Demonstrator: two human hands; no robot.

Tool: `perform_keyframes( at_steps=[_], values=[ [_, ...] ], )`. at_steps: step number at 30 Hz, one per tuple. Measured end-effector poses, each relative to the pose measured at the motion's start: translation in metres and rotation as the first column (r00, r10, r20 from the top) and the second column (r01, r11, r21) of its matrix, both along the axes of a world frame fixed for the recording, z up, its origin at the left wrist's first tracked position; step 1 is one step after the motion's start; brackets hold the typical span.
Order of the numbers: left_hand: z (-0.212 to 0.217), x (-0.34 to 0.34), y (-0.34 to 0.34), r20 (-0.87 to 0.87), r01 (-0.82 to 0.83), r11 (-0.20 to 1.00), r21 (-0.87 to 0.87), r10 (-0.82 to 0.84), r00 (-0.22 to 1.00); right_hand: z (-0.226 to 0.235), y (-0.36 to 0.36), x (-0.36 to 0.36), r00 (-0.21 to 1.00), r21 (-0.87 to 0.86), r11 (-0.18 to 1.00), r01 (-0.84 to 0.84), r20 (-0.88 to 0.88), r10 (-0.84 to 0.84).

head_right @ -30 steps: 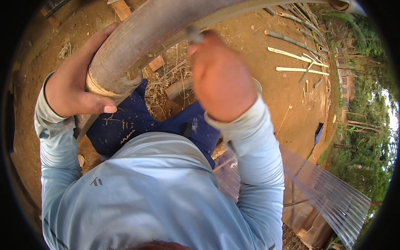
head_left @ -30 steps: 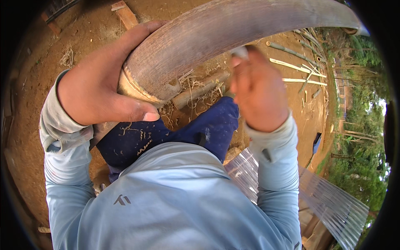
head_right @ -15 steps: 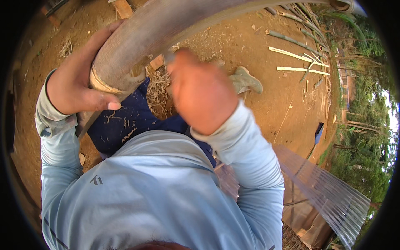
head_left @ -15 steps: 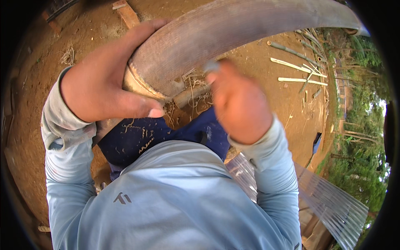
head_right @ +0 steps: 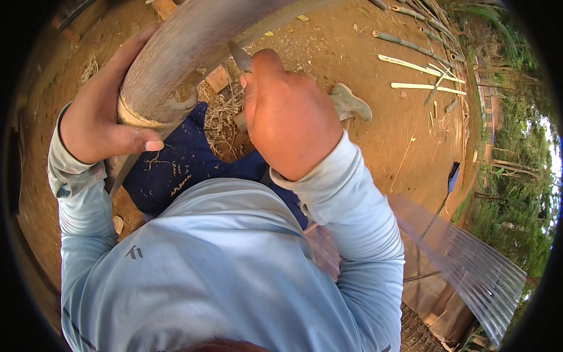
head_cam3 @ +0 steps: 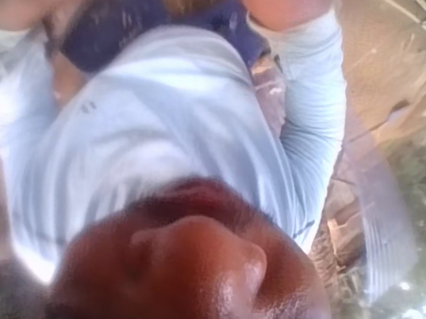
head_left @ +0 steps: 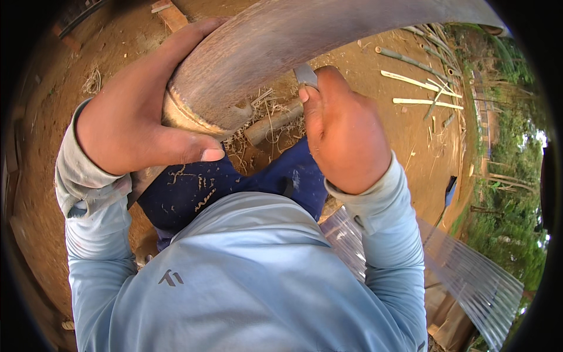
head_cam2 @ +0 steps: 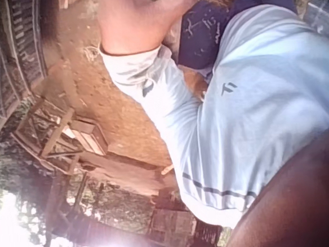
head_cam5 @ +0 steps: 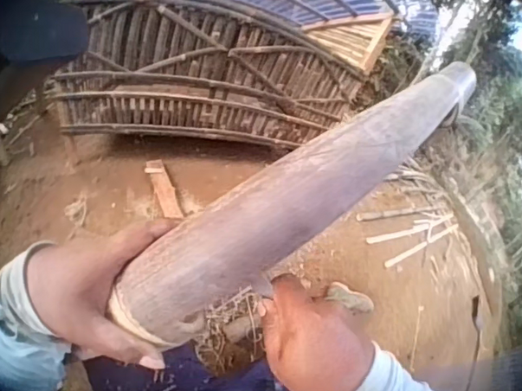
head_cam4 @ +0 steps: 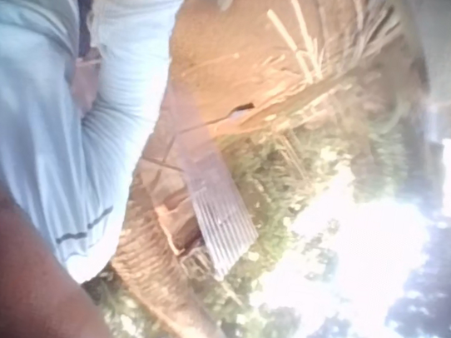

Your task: The person holds a long curved bamboo piece and uses a small knife to shave and smooth its surface. They rotate the bamboo and continue scraping along its length, producing wood shavings.

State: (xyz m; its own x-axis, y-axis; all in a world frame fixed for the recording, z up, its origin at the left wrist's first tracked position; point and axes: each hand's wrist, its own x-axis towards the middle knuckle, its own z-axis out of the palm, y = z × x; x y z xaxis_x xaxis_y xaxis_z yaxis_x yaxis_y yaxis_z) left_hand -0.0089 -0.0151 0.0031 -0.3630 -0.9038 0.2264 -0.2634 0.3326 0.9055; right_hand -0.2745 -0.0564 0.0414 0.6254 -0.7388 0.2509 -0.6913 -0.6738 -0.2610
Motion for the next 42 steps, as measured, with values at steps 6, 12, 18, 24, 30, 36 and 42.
perform_keyframes(
  at_steps=[6,12,18,24,30,36,42],
  values=[
    [-0.008,0.0,0.002,-0.112,0.008,1.0,0.027,-0.005,0.994,-0.002,0.003,0.006,0.999,0.008,0.999,0.032,0.033,-0.032],
    [0.002,0.004,-0.002,-0.031,0.029,0.995,0.099,-0.026,0.999,0.008,-0.013,0.002,0.993,0.094,0.994,0.047,0.1,-0.056],
    [-0.004,0.006,0.002,0.007,-0.018,1.0,0.025,0.018,1.0,-0.003,-0.013,-0.003,0.987,-0.028,0.989,-0.148,0.052,0.149],
    [-0.008,0.005,-0.001,-0.035,0.026,1.0,-0.01,-0.026,0.999,-0.004,-0.003,0.006,0.998,0.072,0.997,-0.027,0.058,0.023],
    [-0.004,0.002,-0.001,-0.088,0.021,0.997,0.072,-0.015,0.996,-0.009,-0.005,0.007,0.993,0.095,0.996,-0.001,0.115,-0.01],
    [-0.007,0.011,0.0,0.003,0.031,0.999,0.017,-0.031,1.0,0.0,-0.019,0.005,0.99,-0.018,0.993,-0.119,0.077,0.12],
    [-0.005,0.005,0.0,0.002,-0.002,1.0,0.022,0.002,1.0,-0.006,-0.018,0.002,0.981,-0.128,0.972,-0.195,-0.04,0.191]
  ],
)
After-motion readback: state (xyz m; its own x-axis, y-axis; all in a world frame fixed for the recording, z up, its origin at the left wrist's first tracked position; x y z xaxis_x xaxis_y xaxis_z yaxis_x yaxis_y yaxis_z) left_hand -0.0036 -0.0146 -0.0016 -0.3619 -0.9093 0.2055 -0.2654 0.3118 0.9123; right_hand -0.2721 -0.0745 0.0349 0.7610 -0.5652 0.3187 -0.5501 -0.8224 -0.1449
